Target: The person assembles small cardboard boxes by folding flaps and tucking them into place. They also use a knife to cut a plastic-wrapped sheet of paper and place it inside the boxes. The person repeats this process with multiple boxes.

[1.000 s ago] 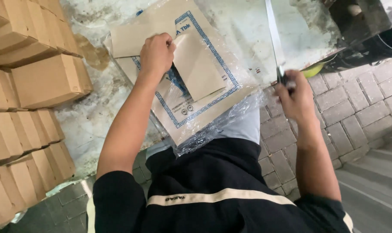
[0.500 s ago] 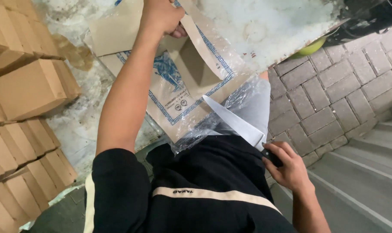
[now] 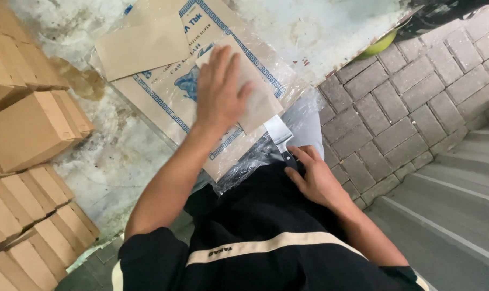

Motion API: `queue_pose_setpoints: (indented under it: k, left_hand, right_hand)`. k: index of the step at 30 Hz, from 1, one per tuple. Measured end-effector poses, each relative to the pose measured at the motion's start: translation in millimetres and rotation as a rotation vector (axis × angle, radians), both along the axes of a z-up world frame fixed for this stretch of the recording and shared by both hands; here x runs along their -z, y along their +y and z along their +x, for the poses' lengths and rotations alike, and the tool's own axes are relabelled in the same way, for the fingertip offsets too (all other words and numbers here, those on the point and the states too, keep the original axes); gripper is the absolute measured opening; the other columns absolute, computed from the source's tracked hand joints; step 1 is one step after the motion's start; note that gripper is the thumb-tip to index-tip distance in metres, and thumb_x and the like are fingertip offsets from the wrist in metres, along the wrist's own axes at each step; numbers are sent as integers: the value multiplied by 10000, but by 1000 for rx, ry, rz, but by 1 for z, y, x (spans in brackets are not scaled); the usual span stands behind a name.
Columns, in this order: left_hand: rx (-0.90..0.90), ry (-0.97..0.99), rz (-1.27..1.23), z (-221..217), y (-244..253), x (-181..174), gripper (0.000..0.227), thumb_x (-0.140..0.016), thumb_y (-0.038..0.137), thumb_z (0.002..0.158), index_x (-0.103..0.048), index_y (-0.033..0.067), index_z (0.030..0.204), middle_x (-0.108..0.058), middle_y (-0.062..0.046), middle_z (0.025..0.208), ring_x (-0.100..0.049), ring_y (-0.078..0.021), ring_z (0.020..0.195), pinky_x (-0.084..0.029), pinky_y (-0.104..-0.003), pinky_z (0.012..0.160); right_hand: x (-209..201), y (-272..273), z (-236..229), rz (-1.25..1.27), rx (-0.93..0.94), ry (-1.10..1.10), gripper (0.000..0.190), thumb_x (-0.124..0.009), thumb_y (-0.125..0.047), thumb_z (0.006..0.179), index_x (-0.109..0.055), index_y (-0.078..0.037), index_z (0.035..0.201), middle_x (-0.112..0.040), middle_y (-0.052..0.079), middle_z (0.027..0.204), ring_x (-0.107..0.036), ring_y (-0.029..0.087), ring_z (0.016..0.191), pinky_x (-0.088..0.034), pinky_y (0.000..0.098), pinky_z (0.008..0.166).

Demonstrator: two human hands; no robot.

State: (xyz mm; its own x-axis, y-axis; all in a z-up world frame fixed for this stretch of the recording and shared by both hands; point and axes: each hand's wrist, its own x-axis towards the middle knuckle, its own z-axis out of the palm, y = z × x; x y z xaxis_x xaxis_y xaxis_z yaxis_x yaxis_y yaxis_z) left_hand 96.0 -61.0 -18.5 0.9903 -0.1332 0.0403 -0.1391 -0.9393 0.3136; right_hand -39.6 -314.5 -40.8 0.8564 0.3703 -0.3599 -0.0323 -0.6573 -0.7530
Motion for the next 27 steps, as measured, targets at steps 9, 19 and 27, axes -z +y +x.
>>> queue_pose_setpoints:
  k: [9, 19, 27]
  left_hand:
    - [161, 132, -24, -16, -32, 39, 662, -359, 547, 1039, -323, 146, 1565, -179, -169, 1638, -37, -423, 1503, 112, -696, 1112]
    - [202, 255, 66, -5, -32, 32, 717, -301, 600, 1008, -173, 233, 1611, -39, -89, 1671, 65, -431, 1498, 120, -697, 1117]
    - [239, 307, 120, -2, -35, 29, 738, -226, 618, 996, -129, 221, 1610, -12, -88, 1671, 86, -455, 1486, 134, -704, 1110]
  right_hand:
    - [48, 15, 16, 667, 195, 531, 408, -615, -37, 899, -441, -76, 1266, -627, 153, 878, -702, 278, 728, -613, 403, 507]
    - [50, 19, 9, 898, 317, 499, 317, -515, 51, 940, -468, 10, 1250, -551, 150, 675, -583, 203, 441, -510, 325, 314]
    - [44, -3, 13, 846, 365, 463, 295, -546, 53, 906, -559, 23, 1200, -559, 165, 583, -552, 214, 351, -467, 334, 315]
